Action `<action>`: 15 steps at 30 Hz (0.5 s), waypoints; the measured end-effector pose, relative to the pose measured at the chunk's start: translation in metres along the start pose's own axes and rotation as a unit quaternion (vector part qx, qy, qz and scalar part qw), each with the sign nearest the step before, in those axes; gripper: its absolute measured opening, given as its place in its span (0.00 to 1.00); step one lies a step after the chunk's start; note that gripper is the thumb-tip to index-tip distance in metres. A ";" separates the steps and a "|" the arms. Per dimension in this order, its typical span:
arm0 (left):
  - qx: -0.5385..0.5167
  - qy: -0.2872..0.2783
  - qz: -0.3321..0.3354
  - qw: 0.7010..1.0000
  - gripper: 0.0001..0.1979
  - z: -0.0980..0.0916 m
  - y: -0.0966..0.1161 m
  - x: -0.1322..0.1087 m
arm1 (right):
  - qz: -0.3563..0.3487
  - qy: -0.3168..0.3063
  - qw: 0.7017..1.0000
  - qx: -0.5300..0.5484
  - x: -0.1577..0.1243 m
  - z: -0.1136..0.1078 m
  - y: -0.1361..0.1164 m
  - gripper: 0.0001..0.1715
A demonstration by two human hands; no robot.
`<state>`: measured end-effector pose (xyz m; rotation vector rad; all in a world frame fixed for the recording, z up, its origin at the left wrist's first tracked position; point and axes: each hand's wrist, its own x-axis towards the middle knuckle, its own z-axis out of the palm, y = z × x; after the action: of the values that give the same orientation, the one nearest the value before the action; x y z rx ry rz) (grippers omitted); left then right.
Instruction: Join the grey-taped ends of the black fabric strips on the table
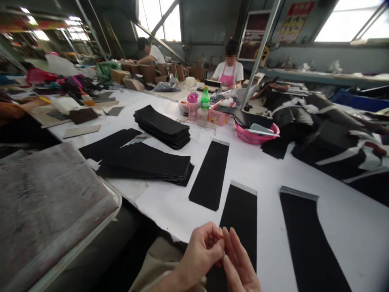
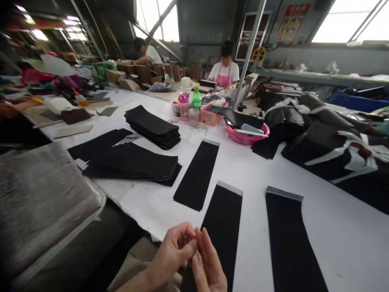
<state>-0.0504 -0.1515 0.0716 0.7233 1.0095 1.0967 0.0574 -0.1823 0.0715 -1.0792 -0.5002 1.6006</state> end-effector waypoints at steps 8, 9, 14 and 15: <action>0.082 0.011 0.018 0.996 0.11 0.005 0.017 -0.006 | 0.104 -0.054 0.958 0.260 0.011 -0.009 -0.007 0.26; 0.080 0.006 0.020 0.997 0.10 0.005 0.018 -0.006 | 0.118 -0.056 0.952 0.276 0.012 -0.010 -0.008 0.25; 0.054 -0.002 0.016 0.998 0.11 0.004 0.018 -0.006 | 0.148 -0.060 0.927 0.339 0.015 -0.017 -0.010 0.23; 0.052 0.002 0.011 0.999 0.12 0.004 0.017 -0.006 | 0.154 -0.061 0.924 0.345 0.015 -0.018 -0.009 0.23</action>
<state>-0.0540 -0.1514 0.0901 0.8184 1.0699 1.0718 0.0776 -0.1697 0.0635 -0.5316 0.1781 1.9164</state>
